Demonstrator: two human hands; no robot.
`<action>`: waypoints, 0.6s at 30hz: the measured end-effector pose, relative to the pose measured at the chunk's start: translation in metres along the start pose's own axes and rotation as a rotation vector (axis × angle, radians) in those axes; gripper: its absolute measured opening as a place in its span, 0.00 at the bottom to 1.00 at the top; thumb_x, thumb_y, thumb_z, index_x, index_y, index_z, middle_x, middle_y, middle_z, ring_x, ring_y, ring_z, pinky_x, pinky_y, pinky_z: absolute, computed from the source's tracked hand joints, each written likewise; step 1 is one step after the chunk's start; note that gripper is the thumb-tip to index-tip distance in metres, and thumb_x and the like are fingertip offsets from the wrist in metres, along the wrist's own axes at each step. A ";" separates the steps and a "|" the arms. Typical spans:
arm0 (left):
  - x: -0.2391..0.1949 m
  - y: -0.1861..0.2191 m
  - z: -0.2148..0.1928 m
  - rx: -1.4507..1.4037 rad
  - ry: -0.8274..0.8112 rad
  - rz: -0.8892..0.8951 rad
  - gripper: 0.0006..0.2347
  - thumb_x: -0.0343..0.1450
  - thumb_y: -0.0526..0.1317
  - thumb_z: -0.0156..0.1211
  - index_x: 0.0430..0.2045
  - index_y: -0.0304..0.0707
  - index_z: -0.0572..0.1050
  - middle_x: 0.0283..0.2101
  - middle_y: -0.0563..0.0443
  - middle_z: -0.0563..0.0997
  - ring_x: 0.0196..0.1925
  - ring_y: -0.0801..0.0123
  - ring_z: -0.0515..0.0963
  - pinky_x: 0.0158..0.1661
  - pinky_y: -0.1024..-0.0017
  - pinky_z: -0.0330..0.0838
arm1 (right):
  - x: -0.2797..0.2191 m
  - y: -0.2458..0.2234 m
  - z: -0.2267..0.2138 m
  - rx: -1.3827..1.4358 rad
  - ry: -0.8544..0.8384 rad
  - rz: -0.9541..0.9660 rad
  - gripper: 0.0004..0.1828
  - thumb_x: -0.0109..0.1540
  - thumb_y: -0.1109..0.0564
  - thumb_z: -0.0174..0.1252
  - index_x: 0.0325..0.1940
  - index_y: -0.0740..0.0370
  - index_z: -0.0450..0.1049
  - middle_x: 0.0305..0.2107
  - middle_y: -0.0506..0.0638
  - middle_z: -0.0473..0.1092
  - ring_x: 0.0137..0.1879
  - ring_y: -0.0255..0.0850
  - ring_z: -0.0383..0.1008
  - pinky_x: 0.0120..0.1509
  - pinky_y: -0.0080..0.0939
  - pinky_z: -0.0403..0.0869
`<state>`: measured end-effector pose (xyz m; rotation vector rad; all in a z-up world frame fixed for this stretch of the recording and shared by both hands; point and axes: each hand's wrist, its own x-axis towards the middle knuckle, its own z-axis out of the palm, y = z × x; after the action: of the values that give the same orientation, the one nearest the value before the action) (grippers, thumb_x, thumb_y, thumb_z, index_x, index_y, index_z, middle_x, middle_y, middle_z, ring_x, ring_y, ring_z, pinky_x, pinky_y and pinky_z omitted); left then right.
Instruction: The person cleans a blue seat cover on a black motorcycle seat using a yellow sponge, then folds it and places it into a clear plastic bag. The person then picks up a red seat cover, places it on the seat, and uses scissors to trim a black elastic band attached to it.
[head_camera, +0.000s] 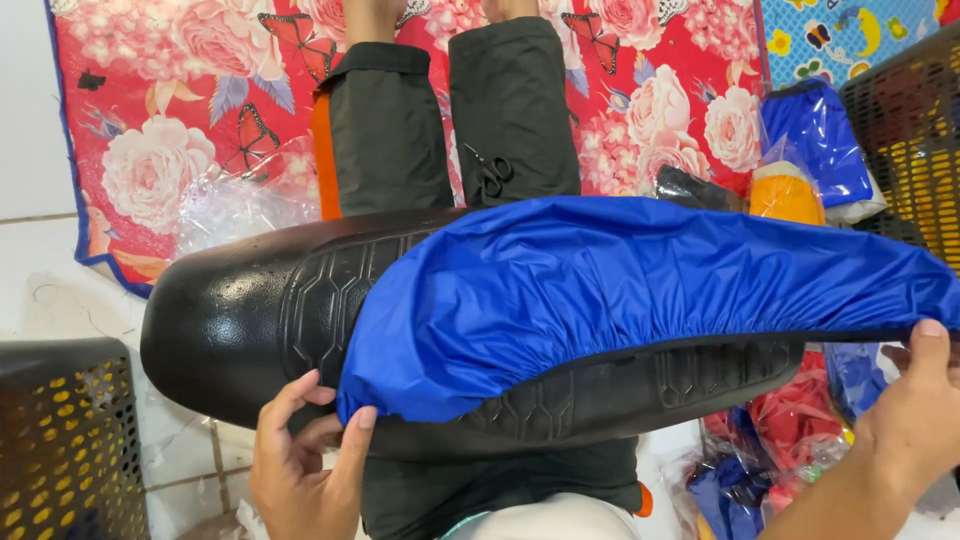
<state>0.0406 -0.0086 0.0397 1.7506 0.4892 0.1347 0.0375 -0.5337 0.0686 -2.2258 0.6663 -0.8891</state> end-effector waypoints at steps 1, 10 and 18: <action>-0.003 0.003 0.003 -0.024 -0.021 0.005 0.26 0.61 0.24 0.68 0.55 0.23 0.67 0.46 0.37 0.77 0.30 0.66 0.84 0.29 0.78 0.75 | -0.008 -0.012 0.005 -0.124 0.020 -0.249 0.09 0.88 0.67 0.57 0.64 0.83 0.73 0.53 0.64 0.72 0.51 0.49 0.75 0.59 0.43 0.78; -0.027 0.048 0.034 0.174 0.033 0.218 0.22 0.60 0.27 0.72 0.48 0.30 0.73 0.41 0.47 0.80 0.25 0.79 0.78 0.26 0.82 0.74 | -0.125 -0.226 0.080 -0.131 -0.898 -0.578 0.20 0.46 0.61 0.69 0.43 0.60 0.79 0.37 0.48 0.79 0.45 0.44 0.79 0.53 0.40 0.76; -0.021 0.035 0.031 -0.078 -0.033 0.061 0.27 0.59 0.28 0.75 0.52 0.33 0.71 0.38 0.47 0.81 0.32 0.74 0.84 0.34 0.80 0.83 | -0.180 -0.255 0.135 0.328 -0.739 -0.694 0.19 0.51 0.73 0.70 0.41 0.69 0.71 0.36 0.55 0.79 0.41 0.45 0.81 0.48 0.40 0.81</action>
<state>0.0413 -0.0506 0.0690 1.6896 0.4009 0.1656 0.0756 -0.1978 0.1009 -2.2474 -0.5796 -0.3541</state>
